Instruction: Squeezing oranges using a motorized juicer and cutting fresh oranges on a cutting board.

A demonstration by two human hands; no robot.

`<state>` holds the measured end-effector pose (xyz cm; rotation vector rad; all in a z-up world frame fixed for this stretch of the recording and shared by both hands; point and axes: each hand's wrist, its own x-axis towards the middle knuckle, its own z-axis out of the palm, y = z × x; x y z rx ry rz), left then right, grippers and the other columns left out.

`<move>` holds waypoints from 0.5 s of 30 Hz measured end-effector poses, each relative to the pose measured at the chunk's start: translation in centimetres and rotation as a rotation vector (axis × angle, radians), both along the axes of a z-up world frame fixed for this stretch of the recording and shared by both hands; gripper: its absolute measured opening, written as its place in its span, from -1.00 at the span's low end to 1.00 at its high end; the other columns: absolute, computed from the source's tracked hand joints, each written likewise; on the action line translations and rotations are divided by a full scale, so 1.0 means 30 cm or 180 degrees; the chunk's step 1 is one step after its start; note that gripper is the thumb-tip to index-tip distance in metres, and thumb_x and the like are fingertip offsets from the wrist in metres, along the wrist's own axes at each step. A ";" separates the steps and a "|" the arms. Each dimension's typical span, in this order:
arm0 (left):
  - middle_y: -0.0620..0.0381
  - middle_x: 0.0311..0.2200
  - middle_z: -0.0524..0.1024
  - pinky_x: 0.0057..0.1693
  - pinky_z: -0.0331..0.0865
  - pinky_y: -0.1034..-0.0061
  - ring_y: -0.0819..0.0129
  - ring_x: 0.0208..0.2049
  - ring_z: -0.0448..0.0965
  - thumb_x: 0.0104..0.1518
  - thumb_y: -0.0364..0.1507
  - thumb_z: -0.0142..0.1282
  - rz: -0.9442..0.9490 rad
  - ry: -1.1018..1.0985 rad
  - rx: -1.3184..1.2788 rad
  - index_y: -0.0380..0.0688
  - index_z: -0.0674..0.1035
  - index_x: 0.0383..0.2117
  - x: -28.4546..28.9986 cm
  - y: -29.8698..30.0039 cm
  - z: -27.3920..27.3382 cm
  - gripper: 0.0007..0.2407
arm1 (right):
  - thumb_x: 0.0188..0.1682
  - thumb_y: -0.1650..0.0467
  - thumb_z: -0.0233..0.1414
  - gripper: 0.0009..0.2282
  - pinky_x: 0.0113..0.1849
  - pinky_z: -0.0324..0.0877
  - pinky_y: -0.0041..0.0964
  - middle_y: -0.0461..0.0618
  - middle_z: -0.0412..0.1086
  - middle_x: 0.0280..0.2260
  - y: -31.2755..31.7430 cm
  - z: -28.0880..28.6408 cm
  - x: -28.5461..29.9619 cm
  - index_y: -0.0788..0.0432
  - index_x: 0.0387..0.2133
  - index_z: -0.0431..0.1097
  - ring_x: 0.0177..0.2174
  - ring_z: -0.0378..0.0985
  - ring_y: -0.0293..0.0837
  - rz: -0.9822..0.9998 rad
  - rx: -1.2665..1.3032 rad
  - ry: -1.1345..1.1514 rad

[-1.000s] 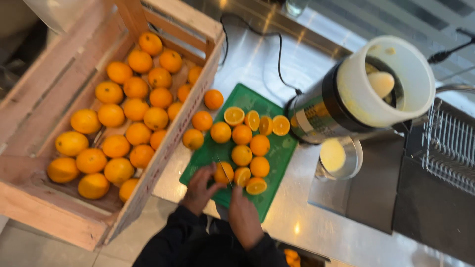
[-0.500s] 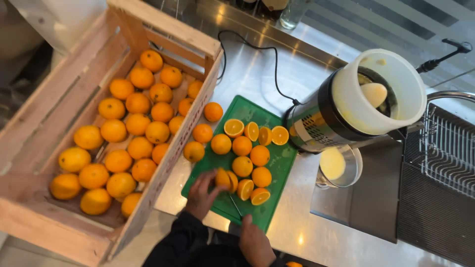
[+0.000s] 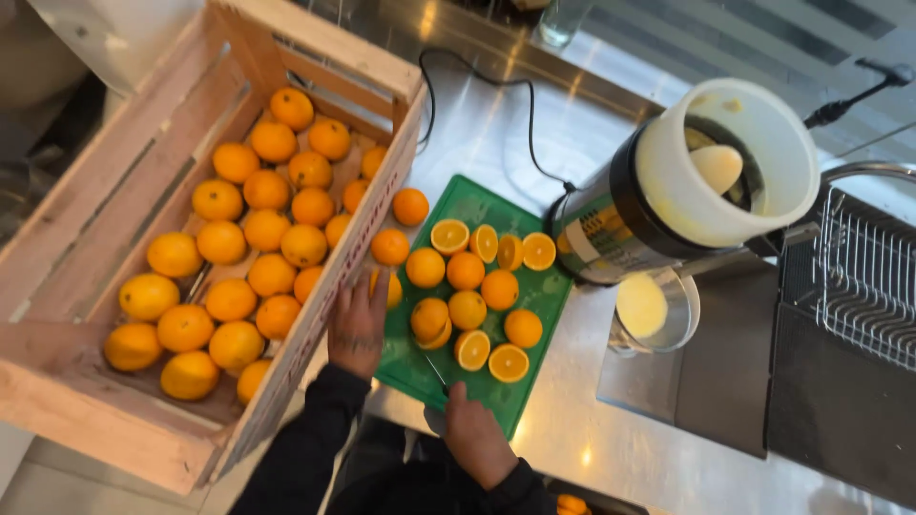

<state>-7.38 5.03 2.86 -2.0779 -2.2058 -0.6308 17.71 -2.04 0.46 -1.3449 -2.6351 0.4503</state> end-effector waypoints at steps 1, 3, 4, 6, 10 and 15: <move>-0.15 0.19 0.33 0.15 0.41 0.19 -0.08 0.12 0.38 0.08 -0.59 0.09 0.0000 0.0025 0.0052 -0.19 0.36 0.26 0.006 -0.019 0.005 -0.48 | 0.05 0.40 -0.01 -0.65 -0.51 0.39 0.03 0.20 0.39 -0.55 0.042 0.021 -0.034 0.42 0.02 0.17 -0.56 0.49 0.17 0.0000 0.0052 0.0025; -0.16 0.15 0.31 0.13 0.44 0.27 -0.06 0.15 0.38 -0.01 -0.59 0.20 -0.0133 -0.1503 0.0366 -0.18 0.35 0.21 0.034 -0.088 0.002 -0.44 | 0.05 0.27 0.05 -0.69 -0.45 0.38 0.14 0.24 0.40 -0.54 0.086 0.066 -0.086 0.28 -0.18 0.16 -0.49 0.50 0.27 -0.0561 -0.1114 -0.0083; -0.16 0.15 0.31 0.13 0.44 0.27 -0.06 0.15 0.38 -0.01 -0.59 0.20 -0.0115 -0.1518 0.0337 -0.18 0.35 0.21 0.052 -0.122 0.004 -0.44 | 0.05 0.27 0.05 -0.69 -0.45 0.38 0.14 0.24 0.40 -0.54 0.070 0.071 -0.084 0.28 -0.18 0.16 -0.49 0.50 0.27 -0.0554 -0.1145 -0.0103; -0.14 0.14 0.33 0.08 0.50 0.39 0.02 0.12 0.46 -0.03 -0.61 0.31 0.0062 -0.2768 0.0158 -0.20 0.35 0.20 0.078 -0.181 0.006 -0.42 | 0.03 0.31 0.03 -0.74 -0.49 0.40 0.13 0.23 0.39 -0.58 0.049 0.075 -0.089 0.26 -0.26 0.16 -0.53 0.50 0.26 -0.0425 -0.0709 -0.0022; -0.09 0.12 0.42 0.08 0.51 0.40 0.09 0.08 0.54 -0.07 -0.63 0.34 0.0171 -0.3052 0.0063 -0.21 0.38 0.17 0.083 -0.219 -0.058 -0.42 | 0.09 0.41 -0.06 -0.87 -0.50 0.40 0.15 0.24 0.40 -0.61 0.040 0.155 -0.111 0.24 -0.25 0.16 -0.54 0.52 0.25 -0.0243 -0.0094 0.0261; -0.12 0.14 0.48 0.13 0.52 0.39 0.11 0.15 0.55 -0.06 -0.64 0.32 -0.0082 -0.3179 0.0432 -0.26 0.45 0.04 0.107 -0.240 -0.136 -0.53 | 0.05 0.48 -0.10 -0.91 -0.48 0.43 0.14 0.25 0.43 -0.54 0.004 0.130 -0.120 0.24 -0.23 0.16 -0.49 0.55 0.28 -0.0507 -0.0654 -0.0283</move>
